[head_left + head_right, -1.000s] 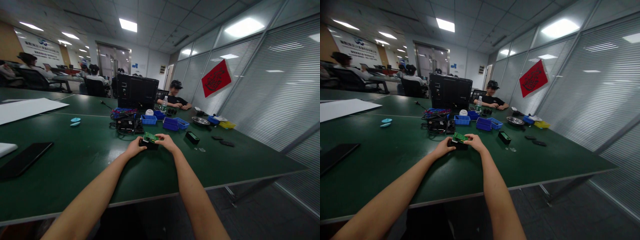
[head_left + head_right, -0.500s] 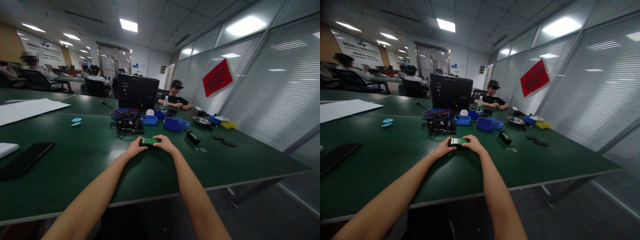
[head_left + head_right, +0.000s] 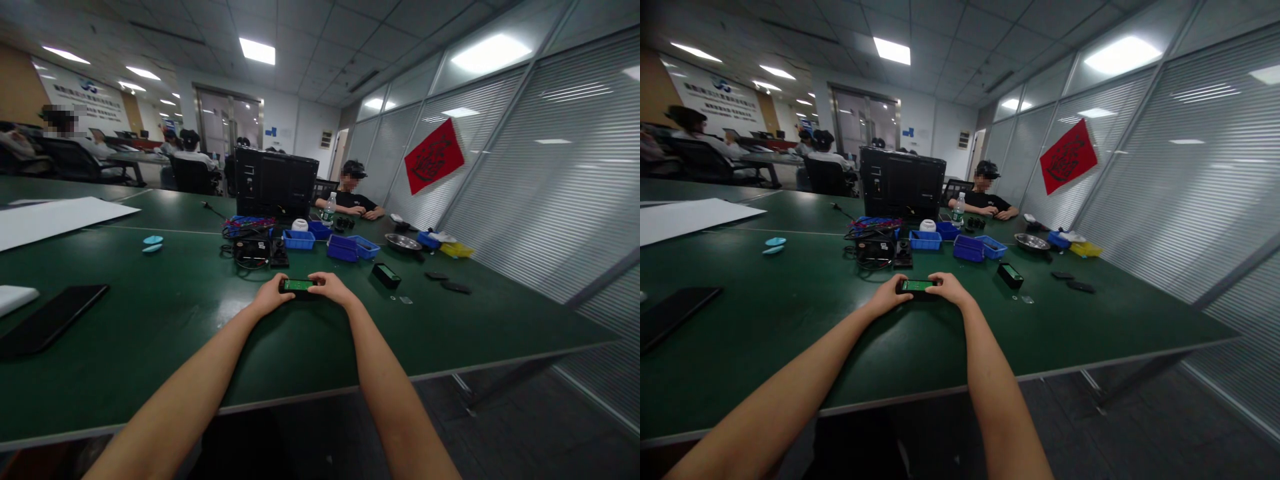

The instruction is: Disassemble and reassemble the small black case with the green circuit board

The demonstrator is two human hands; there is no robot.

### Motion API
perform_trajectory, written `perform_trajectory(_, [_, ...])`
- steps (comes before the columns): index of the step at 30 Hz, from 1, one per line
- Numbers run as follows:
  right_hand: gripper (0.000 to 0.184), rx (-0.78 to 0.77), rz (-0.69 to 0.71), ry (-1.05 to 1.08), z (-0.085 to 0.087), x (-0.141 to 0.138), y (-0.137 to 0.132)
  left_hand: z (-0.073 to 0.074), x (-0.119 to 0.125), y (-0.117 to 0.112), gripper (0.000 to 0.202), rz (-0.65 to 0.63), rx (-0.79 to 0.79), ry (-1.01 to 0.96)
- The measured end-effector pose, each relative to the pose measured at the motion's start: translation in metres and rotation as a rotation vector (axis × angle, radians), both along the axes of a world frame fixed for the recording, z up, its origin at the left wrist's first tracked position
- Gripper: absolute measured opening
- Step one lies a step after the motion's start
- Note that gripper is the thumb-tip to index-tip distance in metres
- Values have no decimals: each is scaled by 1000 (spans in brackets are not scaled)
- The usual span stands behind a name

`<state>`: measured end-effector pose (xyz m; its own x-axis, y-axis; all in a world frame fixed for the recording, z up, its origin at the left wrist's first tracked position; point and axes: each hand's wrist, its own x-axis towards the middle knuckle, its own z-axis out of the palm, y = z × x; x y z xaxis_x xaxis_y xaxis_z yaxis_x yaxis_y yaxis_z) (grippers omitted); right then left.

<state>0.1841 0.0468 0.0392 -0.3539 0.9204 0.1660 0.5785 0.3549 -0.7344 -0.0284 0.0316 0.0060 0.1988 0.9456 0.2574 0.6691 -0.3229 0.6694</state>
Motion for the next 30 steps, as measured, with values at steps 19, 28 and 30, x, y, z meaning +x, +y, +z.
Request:
perform_trajectory(19, [49, -13, -711, -204, -15, 34, 21, -21, -1, 16, 43, 116, 104, -16])
perform_trajectory(28, [34, 99, -684, -309, -17, 11, 15, -17, 1, 13, 39, 110, 87, -6])
perform_trajectory(30, [34, 136, -642, -333, -18, 3, 11, -17, 0, 12, 38, 109, 91, -4])
